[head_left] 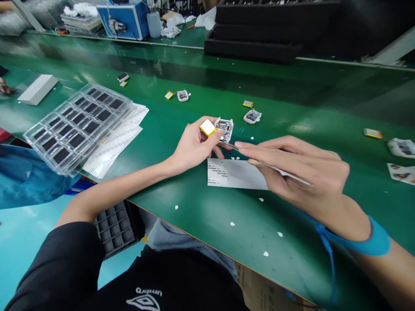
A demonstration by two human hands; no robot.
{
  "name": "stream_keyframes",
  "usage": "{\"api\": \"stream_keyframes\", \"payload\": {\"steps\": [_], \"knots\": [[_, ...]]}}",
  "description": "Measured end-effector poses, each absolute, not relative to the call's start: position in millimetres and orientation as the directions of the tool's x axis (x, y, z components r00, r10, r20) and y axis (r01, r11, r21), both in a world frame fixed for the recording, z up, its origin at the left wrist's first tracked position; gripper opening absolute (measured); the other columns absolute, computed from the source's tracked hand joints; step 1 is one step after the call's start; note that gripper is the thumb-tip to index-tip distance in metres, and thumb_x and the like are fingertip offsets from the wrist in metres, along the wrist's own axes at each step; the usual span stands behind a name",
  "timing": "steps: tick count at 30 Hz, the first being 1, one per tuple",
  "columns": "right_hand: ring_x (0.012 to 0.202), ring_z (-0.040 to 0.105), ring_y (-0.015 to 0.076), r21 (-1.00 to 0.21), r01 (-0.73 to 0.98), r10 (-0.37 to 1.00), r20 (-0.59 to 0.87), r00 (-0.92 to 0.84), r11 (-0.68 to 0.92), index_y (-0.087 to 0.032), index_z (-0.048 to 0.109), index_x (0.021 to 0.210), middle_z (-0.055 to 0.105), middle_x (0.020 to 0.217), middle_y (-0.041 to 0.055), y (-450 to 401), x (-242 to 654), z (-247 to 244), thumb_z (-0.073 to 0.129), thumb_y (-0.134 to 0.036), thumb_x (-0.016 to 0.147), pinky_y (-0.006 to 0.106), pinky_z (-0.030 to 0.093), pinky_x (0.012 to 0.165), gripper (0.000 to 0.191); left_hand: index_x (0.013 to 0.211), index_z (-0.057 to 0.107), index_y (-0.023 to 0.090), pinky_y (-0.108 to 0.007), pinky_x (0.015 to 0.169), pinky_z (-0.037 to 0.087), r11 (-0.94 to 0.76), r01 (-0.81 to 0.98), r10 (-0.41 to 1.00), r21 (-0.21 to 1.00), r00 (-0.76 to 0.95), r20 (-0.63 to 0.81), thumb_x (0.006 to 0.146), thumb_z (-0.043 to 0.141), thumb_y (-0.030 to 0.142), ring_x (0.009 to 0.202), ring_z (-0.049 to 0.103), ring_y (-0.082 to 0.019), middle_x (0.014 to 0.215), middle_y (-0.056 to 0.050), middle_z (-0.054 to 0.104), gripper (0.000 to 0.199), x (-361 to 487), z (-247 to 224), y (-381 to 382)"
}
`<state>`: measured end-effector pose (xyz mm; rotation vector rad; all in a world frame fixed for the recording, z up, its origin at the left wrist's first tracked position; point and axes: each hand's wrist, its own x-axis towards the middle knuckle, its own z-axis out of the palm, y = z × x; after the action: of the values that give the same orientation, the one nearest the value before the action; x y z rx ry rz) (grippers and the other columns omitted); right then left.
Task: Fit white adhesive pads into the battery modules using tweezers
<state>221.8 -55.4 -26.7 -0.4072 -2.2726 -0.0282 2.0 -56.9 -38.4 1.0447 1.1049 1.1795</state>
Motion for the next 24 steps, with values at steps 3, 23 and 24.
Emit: {"api": "stream_keyframes", "payload": {"steps": [3,23,24], "knots": [[0.081,0.079,0.0260,-0.129,0.340,0.317,0.746,-0.586,0.932,-0.042,0.058,0.160,0.085,0.110,0.0013,-56,221,-26,0.078,0.003,0.093,0.039,0.065,0.064,0.084,0.112,0.060,0.016,-0.019,0.048,0.042,0.093,-0.157,0.994,0.983,0.067,-0.084,0.098,0.078,0.021,0.051,0.071,-0.011,0.068,0.003,0.073,0.023,2,-39,-57],[0.086,0.080,0.0233,-0.008,0.416,0.284,0.742,-0.607,0.909,-0.040,0.068,0.149,0.084,0.107,0.0014,-46,227,-33,0.077,-0.011,0.100,0.033,0.062,0.059,0.057,0.084,0.075,0.020,-0.027,0.069,0.046,-0.117,0.476,0.962,0.872,-0.164,0.218,0.089,0.066,0.010,0.056,0.050,-0.014,0.052,0.004,0.057,0.014,-95,-88,47],[0.086,0.079,0.0227,0.008,0.422,0.280,0.737,-0.616,0.907,-0.038,0.069,0.147,0.083,0.105,0.0020,-45,228,-34,0.077,-0.013,0.101,0.032,0.061,0.058,0.053,0.093,0.077,0.018,-0.028,0.072,0.049,-0.104,0.503,0.966,0.858,-0.155,0.208,0.090,0.064,0.011,0.059,0.055,-0.016,0.056,0.002,0.062,0.015,-97,-91,53]]}}
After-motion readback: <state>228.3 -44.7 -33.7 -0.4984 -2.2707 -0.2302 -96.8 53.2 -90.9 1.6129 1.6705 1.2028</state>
